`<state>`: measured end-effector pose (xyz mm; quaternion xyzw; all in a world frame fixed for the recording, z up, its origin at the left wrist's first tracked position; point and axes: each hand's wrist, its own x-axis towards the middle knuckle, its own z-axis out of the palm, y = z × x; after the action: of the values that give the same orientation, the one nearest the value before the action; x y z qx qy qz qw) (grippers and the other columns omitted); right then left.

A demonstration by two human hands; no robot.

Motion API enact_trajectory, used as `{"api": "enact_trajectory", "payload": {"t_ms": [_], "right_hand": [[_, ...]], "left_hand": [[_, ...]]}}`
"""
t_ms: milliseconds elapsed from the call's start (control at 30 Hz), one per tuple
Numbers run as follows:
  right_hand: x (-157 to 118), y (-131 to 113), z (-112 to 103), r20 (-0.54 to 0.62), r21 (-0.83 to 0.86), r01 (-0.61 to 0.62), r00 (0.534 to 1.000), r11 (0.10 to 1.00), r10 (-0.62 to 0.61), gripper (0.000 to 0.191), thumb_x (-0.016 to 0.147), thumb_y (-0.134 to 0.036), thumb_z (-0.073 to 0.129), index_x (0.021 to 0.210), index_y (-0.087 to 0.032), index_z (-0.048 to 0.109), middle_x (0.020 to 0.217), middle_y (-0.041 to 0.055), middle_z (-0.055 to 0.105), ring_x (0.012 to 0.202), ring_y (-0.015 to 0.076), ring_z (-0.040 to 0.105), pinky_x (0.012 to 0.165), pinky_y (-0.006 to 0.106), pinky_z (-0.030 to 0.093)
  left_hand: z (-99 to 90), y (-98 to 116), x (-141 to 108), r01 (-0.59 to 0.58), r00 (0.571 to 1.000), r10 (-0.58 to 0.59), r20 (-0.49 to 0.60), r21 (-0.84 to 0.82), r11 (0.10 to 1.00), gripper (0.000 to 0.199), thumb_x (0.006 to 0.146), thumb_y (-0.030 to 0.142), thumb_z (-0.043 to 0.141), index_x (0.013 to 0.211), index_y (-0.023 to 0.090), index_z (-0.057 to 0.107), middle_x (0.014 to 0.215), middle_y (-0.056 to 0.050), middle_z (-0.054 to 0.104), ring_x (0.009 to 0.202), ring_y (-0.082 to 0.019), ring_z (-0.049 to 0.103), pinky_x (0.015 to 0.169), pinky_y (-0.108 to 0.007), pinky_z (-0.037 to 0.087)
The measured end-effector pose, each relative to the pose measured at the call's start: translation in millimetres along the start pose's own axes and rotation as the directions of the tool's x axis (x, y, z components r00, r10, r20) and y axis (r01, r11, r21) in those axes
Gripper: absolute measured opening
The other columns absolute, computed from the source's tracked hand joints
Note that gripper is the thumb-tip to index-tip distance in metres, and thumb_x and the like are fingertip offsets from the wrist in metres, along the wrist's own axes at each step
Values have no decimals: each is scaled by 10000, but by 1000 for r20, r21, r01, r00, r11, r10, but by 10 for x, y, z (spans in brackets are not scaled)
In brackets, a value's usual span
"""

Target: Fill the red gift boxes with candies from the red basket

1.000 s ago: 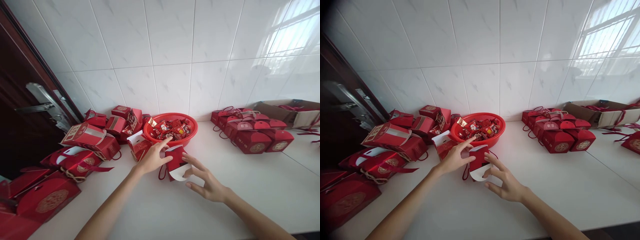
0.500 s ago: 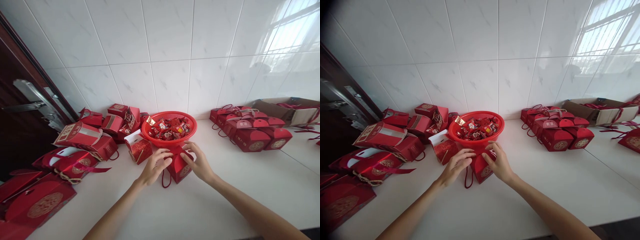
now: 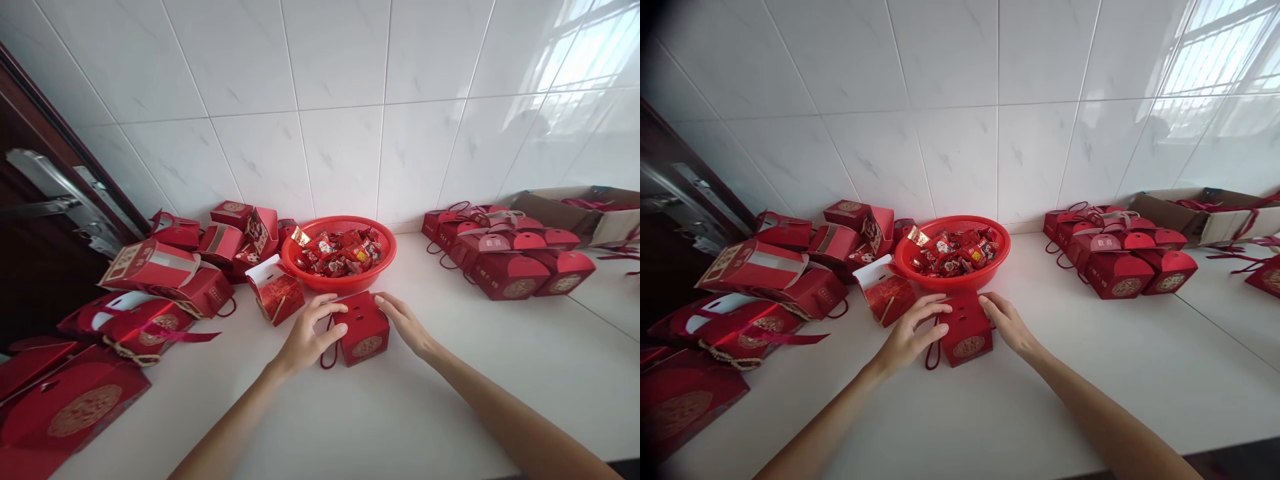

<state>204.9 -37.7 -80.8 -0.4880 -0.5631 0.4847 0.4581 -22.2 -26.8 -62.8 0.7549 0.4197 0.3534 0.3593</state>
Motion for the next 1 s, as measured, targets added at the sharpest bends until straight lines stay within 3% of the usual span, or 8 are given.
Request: {"api": "enact_trajectory", "payload": {"t_ms": [167,267,433,500,633,733,867,1000], "right_hand": [[56,-15,-108,-61,-175,-22,998,984,12,468,847,-633,535,734,-186,617,698,12,589,642,151,498,596,288,377],[47,-80,-175,-11,-80,-47,999,996,46,403,796,-581,629,782,-179,638,605,-13,549,572,130,444,547,279,319],[-3,-211,-276,-60,218,67,997,974,-55,386,710,-444,780,979,-204,641,654,-34,573,607,123,473,588,275,371],[-12,-249,-313,-105,268,127,989,955,-102,363,710,-416,791,975,-214,646,695,-19,603,653,136,509,631,290,413],[-11,-288,-383,-191,263,237,963,935,-190,322,720,-388,799,969,-228,670,819,24,670,769,169,582,737,332,480],[-15,-334,-415,-218,222,304,942,926,-257,300,746,-377,792,989,-246,676,896,37,697,847,184,617,797,353,506],[-52,-514,-392,-164,121,365,924,923,-344,288,801,-395,759,1029,-254,655,909,41,709,899,203,648,828,375,524],[-99,-745,-270,-74,-71,434,896,898,-438,309,827,-421,739,1052,-240,629,876,41,707,858,209,663,839,393,524]], "left_hand": [[-53,0,-23,-24,1000,23,12,153,988,358,912,418,580,1216,269,699,1346,-93,571,1360,-287,482,1103,-446,448],[-55,-14,-28,-11,1000,13,-11,149,989,371,898,448,604,1209,275,711,1311,-99,576,1271,-282,554,1001,-408,532],[-87,-12,10,59,994,-70,-85,-133,989,395,769,438,750,1112,242,741,1250,-86,602,781,-145,654,771,-326,589],[-139,28,23,62,990,-94,-105,-274,960,360,748,405,773,1050,211,747,1212,-87,642,741,-133,647,782,-327,582],[-286,131,24,21,990,-88,-108,-515,857,305,774,400,769,998,193,761,1170,-94,701,826,-182,691,871,-365,565],[-393,220,28,-54,995,-7,-95,-630,774,320,785,401,773,1030,195,763,1208,-109,704,921,-227,707,929,-396,547],[-463,439,92,-85,993,117,5,-660,747,348,838,397,733,1127,203,737,1316,-120,658,1097,-300,680,1035,-470,491],[-365,738,195,-69,969,204,140,-638,767,421,892,451,672,1247,223,671,1437,-114,569,1270,-349,580,1097,-514,439]]}}
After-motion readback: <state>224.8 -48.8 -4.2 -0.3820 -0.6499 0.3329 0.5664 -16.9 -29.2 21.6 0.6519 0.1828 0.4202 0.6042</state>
